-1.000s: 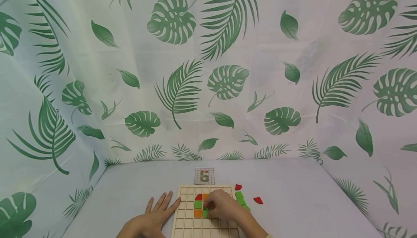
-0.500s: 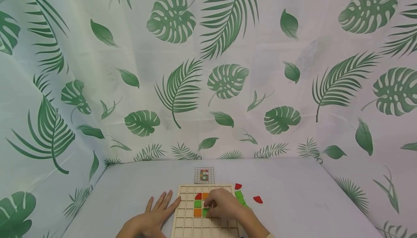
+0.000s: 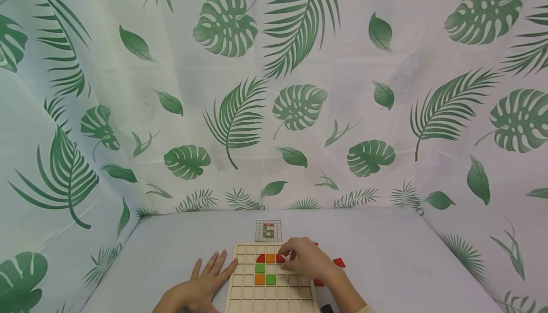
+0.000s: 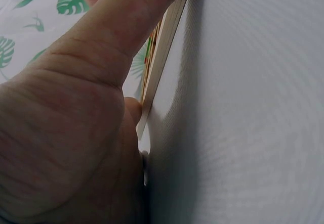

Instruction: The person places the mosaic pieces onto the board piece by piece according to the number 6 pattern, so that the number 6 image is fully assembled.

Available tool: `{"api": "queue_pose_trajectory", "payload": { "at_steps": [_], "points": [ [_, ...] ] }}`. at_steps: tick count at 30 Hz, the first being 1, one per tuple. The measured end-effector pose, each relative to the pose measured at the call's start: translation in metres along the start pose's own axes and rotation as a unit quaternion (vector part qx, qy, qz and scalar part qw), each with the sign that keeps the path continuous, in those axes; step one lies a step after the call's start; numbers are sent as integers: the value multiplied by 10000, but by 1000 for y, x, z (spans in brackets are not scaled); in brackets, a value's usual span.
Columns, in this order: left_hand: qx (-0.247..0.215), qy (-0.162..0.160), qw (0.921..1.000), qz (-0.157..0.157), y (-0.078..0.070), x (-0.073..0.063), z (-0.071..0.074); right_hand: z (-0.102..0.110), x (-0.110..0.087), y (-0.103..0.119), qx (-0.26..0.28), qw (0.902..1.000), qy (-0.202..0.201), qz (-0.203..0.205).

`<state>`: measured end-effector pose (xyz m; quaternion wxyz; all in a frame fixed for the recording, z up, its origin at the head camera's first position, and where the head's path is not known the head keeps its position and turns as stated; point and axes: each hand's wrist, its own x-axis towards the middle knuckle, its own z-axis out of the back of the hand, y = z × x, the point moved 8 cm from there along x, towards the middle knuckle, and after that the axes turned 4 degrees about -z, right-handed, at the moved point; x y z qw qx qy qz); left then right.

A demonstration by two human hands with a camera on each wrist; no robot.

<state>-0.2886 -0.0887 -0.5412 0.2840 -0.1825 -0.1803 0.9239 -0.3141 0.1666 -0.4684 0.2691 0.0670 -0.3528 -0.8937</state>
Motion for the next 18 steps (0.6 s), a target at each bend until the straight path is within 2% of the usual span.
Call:
{"api": "queue_pose_trajectory", "payload": {
  "at_steps": [6, 12, 18],
  "points": [
    [-36, -49, 10000, -33, 0, 1, -1, 18, -8, -6, -124, 9997, -206, 60],
    [19, -7, 10000, -43, 0, 1, 0, 30, -13, -19, -291, 9989, -269, -243],
    [-9, -26, 10000, -64, 0, 0, 0, 35, -18, -26, -212, 9986, -206, -432]
  ]
}}
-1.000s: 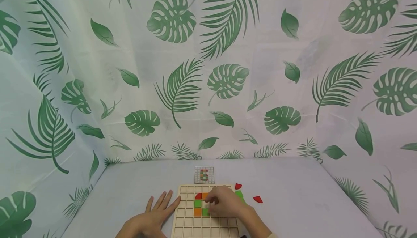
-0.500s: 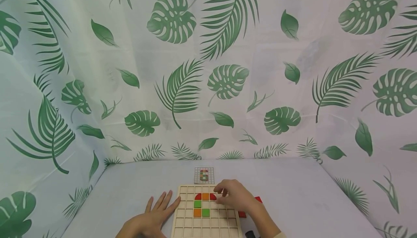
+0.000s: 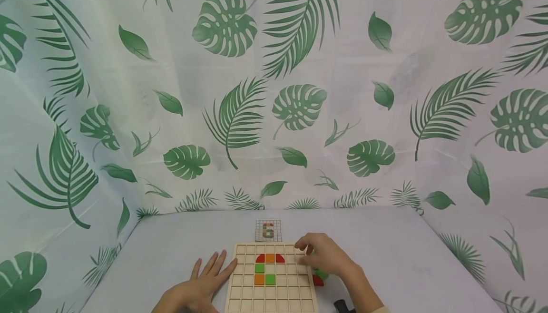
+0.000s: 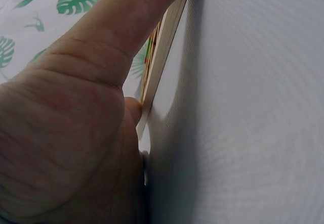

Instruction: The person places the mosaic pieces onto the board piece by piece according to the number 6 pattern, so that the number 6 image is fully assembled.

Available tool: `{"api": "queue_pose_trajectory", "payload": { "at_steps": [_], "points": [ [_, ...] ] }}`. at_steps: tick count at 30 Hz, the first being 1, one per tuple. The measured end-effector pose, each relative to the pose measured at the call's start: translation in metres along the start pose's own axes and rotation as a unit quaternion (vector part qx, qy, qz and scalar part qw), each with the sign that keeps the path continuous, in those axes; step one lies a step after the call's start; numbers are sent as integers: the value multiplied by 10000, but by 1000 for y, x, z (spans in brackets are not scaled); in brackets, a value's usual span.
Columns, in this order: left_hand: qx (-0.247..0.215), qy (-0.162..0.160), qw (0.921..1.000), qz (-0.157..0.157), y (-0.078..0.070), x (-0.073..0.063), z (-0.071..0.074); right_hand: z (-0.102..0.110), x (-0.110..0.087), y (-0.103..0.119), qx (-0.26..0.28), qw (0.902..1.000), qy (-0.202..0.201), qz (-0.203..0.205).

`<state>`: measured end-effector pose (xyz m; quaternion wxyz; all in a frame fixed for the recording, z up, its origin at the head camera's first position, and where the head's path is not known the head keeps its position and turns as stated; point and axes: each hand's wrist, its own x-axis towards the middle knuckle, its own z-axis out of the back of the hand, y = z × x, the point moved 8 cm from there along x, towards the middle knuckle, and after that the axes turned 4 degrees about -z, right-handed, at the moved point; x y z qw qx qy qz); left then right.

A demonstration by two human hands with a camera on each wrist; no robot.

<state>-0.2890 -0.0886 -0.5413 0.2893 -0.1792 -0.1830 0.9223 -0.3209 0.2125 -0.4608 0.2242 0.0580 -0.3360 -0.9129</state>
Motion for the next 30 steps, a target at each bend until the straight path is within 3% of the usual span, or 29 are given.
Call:
{"api": "queue_pose_trajectory", "payload": {
  "at_steps": [17, 30],
  "points": [
    [-23, 41, 10000, -12, 1, 1, -2, 3, -12, -20, 516, 9967, 610, -158],
    [-15, 37, 10000, 51, 1, 1, -2, -10, -17, -34, 903, 9897, 1108, -48]
  ]
}}
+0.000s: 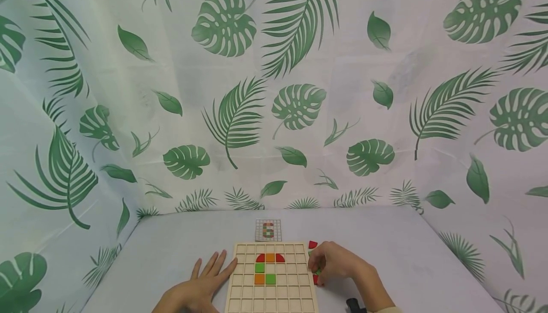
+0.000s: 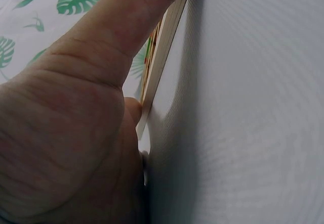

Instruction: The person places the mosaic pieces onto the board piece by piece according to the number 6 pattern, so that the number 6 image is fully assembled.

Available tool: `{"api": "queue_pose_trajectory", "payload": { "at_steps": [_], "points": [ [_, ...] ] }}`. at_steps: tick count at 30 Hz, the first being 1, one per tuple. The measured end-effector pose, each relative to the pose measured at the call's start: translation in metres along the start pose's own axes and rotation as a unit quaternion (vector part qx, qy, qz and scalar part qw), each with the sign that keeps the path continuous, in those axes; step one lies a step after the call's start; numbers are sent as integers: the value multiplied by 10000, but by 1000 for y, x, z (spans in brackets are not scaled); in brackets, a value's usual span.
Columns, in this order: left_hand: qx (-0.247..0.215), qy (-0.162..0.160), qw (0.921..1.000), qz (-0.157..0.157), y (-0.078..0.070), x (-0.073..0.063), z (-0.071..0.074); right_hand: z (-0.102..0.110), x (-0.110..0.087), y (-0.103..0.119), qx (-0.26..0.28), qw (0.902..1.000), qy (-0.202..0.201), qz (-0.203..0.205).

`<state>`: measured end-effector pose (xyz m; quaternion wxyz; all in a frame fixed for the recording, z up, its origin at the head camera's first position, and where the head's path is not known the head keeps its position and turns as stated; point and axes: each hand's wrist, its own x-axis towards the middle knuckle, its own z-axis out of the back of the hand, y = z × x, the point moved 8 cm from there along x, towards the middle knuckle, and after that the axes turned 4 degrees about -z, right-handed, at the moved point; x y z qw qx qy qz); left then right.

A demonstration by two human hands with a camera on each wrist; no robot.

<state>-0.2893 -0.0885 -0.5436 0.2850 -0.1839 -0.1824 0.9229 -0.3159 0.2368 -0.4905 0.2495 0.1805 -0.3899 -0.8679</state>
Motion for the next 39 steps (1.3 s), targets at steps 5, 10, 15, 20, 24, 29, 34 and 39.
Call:
{"api": "queue_pose_trajectory", "payload": {
  "at_steps": [5, 10, 15, 20, 24, 29, 34, 39],
  "points": [
    [13, 5, 10000, -44, 0, 0, -1, -3, 1, 1, -29, 10000, 51, -22],
    [27, -12, 10000, -79, 2, 0, -1, -5, 3, 3, -170, 9998, 27, 30],
    [41, -9, 10000, -71, 1, 0, 0, -4, 2, 5, -218, 9997, 9, 121],
    [87, -15, 10000, -26, 0, 0, 0, -6, 3, 5, -212, 9997, -8, 93],
    [88, -29, 10000, 21, -1, -1, 1, -7, 4, 3, -282, 9996, -27, -13],
    [29, -22, 10000, 37, -2, -1, 1, -8, 6, 1, -421, 9990, -82, -116],
    [51, -21, 9999, 95, -2, -1, 2, -9, 7, 2, -440, 9989, -55, -153],
    [23, -38, 9999, 96, -3, -2, 2, -10, 7, 1, -416, 9989, -42, -207]
  ]
}}
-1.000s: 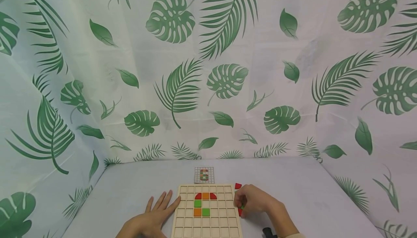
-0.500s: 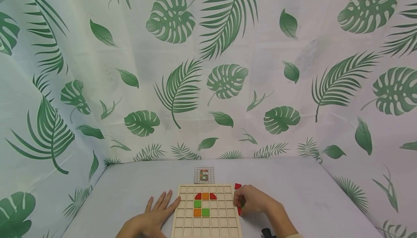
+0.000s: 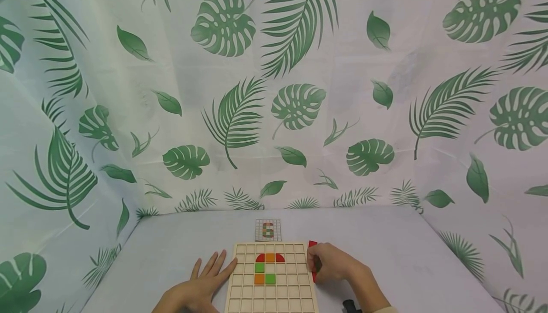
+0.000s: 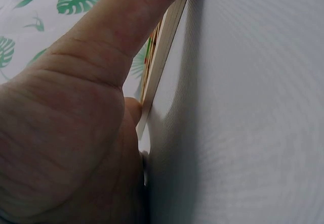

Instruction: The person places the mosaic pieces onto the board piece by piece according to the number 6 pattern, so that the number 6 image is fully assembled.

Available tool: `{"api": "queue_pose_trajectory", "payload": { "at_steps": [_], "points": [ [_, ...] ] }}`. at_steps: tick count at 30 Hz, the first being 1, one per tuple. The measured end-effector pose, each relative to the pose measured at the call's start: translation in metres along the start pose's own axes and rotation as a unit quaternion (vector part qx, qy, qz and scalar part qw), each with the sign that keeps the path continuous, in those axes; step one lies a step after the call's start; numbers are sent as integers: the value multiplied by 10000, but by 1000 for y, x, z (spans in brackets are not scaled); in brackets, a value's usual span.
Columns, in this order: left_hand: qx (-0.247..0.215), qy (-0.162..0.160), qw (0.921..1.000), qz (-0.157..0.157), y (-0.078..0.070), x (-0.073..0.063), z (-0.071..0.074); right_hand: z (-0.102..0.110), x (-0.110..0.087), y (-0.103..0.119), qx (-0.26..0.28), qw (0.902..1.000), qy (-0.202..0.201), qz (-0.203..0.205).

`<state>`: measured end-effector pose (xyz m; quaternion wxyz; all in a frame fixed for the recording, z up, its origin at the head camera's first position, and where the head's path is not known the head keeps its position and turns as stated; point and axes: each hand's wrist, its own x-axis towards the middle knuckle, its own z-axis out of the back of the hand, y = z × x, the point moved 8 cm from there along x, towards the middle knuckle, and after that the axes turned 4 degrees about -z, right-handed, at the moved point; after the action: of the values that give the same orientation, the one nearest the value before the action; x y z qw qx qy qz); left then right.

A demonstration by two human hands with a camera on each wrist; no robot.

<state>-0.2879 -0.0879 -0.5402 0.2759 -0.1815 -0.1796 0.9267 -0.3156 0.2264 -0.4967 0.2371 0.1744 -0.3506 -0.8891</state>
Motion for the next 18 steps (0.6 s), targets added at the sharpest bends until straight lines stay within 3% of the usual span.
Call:
{"api": "queue_pose_trajectory", "payload": {
  "at_steps": [18],
  "points": [
    [-56, 3, 9999, -121, -1, -2, 1, 0, -2, 5, -421, 9990, -122, -101]
  ]
}}
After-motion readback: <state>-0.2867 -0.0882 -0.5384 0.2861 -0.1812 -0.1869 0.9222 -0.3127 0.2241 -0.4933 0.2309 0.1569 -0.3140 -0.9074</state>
